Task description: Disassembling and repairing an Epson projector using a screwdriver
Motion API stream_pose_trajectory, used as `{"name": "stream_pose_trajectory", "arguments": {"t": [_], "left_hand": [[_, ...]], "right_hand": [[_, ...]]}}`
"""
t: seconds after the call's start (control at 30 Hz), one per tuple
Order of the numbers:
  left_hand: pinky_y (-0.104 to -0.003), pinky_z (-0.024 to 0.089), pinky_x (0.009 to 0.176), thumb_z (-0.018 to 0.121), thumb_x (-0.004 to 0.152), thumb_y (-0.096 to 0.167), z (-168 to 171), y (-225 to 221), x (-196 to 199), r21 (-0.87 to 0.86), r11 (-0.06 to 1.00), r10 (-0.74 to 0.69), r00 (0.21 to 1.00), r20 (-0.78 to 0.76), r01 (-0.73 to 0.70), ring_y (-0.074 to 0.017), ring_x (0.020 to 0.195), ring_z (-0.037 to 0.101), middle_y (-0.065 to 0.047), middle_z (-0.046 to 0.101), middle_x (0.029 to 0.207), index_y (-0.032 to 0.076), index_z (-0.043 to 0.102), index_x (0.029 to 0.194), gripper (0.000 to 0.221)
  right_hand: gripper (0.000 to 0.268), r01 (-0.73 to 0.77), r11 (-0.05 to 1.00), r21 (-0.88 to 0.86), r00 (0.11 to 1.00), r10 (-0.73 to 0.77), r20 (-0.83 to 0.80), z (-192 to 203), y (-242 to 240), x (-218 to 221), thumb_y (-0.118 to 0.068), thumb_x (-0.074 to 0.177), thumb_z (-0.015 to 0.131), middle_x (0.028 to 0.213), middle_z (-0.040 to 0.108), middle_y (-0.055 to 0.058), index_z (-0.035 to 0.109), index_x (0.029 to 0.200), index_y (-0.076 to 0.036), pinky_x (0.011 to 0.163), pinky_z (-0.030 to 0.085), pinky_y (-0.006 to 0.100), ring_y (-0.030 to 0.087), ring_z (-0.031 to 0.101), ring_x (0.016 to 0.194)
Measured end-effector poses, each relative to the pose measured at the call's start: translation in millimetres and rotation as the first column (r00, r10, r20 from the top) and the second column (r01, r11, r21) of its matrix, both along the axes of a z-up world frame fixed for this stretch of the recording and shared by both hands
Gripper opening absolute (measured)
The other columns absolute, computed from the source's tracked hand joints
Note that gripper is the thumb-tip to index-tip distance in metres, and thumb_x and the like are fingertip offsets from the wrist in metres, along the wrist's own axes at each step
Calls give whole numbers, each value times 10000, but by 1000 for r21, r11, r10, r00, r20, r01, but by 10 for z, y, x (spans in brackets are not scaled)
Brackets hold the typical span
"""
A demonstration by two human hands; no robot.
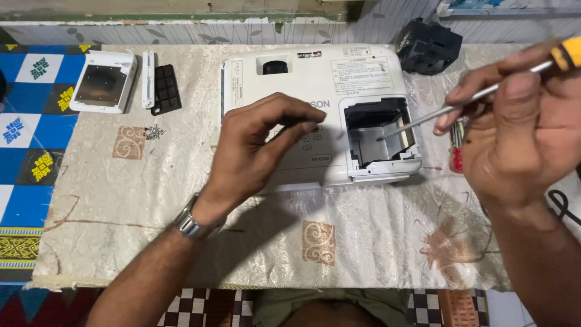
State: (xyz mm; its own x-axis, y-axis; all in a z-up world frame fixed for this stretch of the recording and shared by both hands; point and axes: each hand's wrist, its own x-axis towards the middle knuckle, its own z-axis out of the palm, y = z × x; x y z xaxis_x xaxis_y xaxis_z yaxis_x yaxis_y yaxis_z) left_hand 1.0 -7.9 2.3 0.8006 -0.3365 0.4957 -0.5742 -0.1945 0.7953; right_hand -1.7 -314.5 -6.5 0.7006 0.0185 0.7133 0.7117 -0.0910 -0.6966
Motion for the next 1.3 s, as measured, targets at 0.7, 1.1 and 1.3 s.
{"name": "stream_pose_trajectory", "arguments": {"t": [0.7, 1.1, 1.3], "left_hand": [[-302, 552, 838, 601, 1031, 6, -124, -395, 159, 86, 979, -189, 979, 69, 183, -223, 949, 700, -96, 706, 1051, 27, 668, 1214, 195], [-277, 580, 818, 662, 996, 115, -141, -457, 120, 75, 981, -175, 984, -28, 177, -191, 923, 742, -76, 754, 1035, 37, 709, 1122, 155], [-259, 589, 878, 623, 1029, 113, -97, -478, 80, 23, 981, -190, 981, -46, 191, -188, 994, 765, -94, 770, 1132, 48, 671, 1267, 252]], "right_hand": [[158, 35, 995, 93, 996, -27, -80, 274, 488, 182, -144, 1118, 519, 947, 477, 124, 419, 1170, -33, 522, 572, 312, 260, 641, 759], [189, -12, 995, -100, 994, 1, -110, 418, 466, 70, -24, 1074, 502, 844, 630, 277, 425, 1170, 119, 541, 608, 314, 298, 675, 608], [220, -5, 997, -82, 993, -5, -121, 477, 414, 42, -78, 1105, 473, 863, 598, 271, 403, 1220, 96, 580, 636, 337, 308, 667, 655]]}}
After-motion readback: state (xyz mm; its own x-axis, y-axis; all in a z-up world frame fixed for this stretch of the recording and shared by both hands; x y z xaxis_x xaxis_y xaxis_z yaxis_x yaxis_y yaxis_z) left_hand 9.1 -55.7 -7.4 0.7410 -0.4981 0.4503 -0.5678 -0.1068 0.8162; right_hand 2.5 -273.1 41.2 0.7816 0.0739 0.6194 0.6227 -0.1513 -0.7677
